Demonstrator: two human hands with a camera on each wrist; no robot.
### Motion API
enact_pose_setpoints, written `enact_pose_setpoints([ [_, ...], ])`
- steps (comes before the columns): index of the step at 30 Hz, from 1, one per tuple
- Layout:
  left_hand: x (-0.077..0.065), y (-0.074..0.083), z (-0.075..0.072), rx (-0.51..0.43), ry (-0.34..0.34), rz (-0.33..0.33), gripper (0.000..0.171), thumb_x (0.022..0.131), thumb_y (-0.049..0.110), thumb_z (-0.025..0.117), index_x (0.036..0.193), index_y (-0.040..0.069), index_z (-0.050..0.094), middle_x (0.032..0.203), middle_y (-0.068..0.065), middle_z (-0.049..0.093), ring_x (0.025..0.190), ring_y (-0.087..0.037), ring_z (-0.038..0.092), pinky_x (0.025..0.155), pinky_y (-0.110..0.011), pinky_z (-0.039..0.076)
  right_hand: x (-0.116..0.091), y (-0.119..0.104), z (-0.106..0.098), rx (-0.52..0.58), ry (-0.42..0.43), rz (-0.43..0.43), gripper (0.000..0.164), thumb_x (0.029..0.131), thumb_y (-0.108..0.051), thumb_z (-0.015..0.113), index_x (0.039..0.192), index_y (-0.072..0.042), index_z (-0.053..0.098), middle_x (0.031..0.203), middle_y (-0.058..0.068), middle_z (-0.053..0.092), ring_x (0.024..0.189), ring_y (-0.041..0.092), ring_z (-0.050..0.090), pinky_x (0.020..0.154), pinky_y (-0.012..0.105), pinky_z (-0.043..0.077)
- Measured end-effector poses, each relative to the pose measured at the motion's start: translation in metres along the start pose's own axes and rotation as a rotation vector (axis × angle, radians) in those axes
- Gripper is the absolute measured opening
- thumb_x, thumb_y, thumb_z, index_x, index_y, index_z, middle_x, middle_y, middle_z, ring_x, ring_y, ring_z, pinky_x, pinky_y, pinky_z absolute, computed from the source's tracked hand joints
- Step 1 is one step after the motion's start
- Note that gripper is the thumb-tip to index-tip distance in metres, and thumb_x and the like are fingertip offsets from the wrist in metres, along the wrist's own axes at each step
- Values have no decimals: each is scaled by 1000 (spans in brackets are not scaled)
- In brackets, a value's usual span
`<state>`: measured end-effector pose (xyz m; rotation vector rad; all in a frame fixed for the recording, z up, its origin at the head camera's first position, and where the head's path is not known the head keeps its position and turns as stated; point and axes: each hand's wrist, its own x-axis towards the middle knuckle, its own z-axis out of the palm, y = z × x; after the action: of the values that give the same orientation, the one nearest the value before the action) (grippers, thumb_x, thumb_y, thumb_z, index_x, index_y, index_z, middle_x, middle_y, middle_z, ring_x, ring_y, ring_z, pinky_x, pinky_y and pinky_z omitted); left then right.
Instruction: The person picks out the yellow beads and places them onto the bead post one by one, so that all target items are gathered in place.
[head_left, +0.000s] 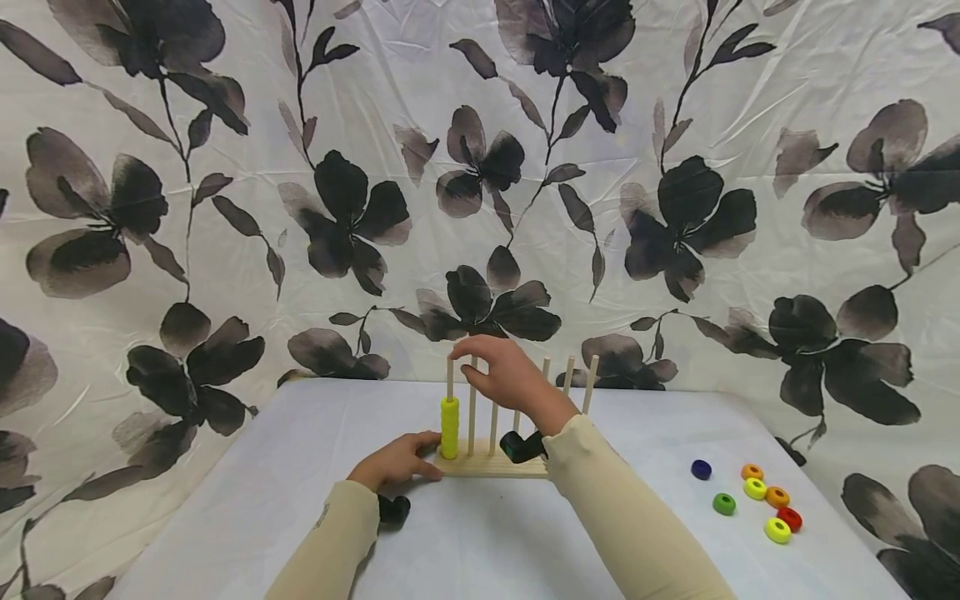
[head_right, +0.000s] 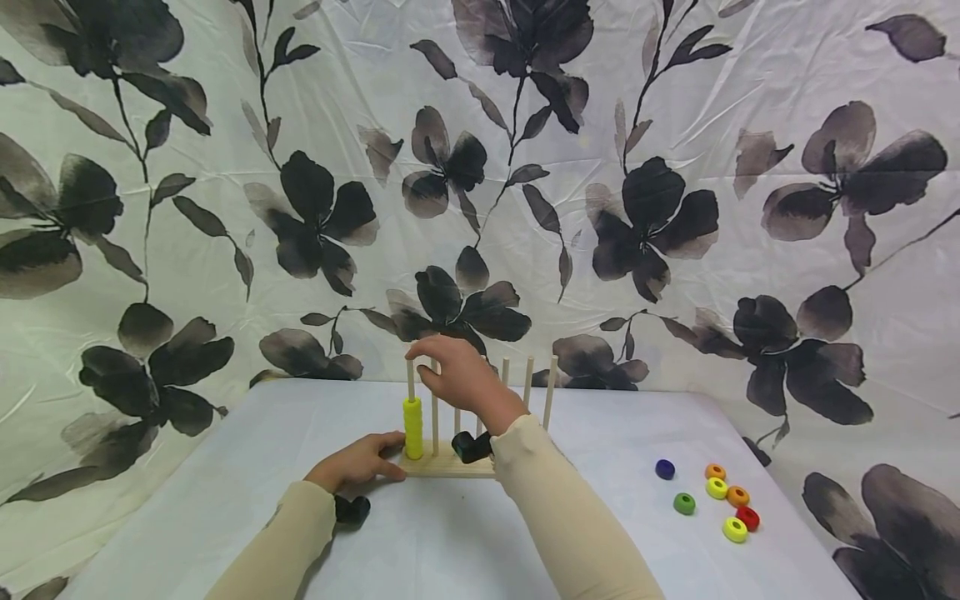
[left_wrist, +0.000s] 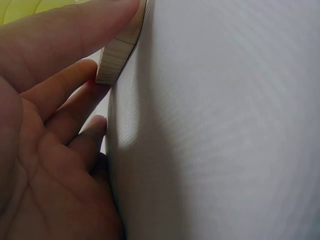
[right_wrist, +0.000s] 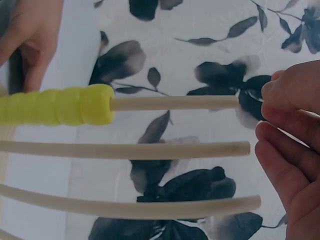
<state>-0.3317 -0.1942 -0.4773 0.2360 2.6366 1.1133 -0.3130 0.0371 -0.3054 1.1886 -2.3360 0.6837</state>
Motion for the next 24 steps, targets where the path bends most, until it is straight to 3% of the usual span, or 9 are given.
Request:
enact_pose_setpoints([
  [24,-1,3,-2,1,-8,-14,78,74,27,83,143,17,49,151,-10,43,144,-38,30,116,-62,21,-50,6,-21,43,-24,76,29,91,-14,66,120,-15,65,127,2,64,123,23,58,102,45,49],
])
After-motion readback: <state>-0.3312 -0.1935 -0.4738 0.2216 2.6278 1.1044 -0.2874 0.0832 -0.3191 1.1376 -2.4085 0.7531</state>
